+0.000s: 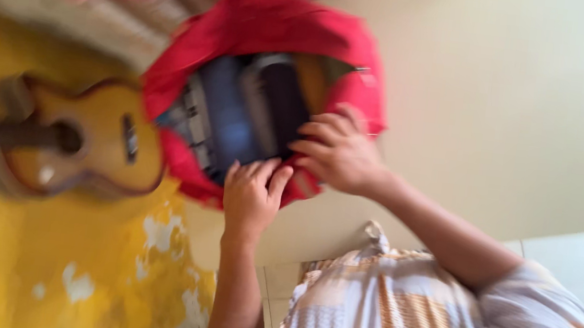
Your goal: The person folds several pieces of clothing on a table and places them into a red duffel bag. Items include a light green patterned shirt, a plaid shirt, a striped t-shirt, blue pants, and a light green pair of pants. The person folds each item by hand and packs it into the bag.
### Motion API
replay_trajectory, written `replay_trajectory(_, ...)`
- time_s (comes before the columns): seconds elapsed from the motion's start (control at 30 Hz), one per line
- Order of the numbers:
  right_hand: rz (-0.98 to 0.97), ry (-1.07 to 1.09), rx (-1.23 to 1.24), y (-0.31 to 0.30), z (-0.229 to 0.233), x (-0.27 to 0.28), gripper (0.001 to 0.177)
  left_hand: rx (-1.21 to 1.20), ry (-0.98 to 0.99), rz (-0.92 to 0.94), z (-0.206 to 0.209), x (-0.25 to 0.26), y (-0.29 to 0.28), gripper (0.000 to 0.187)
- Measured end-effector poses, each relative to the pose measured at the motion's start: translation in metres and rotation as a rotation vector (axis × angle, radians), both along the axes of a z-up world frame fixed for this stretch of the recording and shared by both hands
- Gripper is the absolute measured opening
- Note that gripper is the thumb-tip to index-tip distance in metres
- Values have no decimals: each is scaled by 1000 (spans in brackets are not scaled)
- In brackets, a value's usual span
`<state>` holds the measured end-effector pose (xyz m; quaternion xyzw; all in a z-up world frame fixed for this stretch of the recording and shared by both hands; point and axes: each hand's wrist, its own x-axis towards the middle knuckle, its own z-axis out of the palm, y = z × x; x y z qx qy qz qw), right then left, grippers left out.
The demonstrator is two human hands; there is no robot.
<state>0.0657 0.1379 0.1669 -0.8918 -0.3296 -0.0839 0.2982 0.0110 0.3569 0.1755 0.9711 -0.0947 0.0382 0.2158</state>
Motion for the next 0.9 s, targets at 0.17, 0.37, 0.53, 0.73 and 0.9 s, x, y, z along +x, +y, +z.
replay_trajectory(0.17, -89, 110, 319, -36, -25, -6, 37, 36, 149, 110, 10, 14, -49, 38)
replay_trajectory(0.37, -347, 348, 572, -174, -62, -10, 25, -145, -486, 35, 7, 21, -136, 22)
replay_trajectory(0.53, -558, 439, 678, -327, -114, -6, 18, -286, -196, -174, -64, 41, -279, 20)
replay_trajectory(0.73, -739, 470, 841, -501, -202, -9, 20, 151, 660, -43, -182, 85, -448, 90)
replay_trajectory(0.9, -1034, 576, 1145, -619, -293, 28, 25, 348, 711, 76, -216, 83, -505, 103)
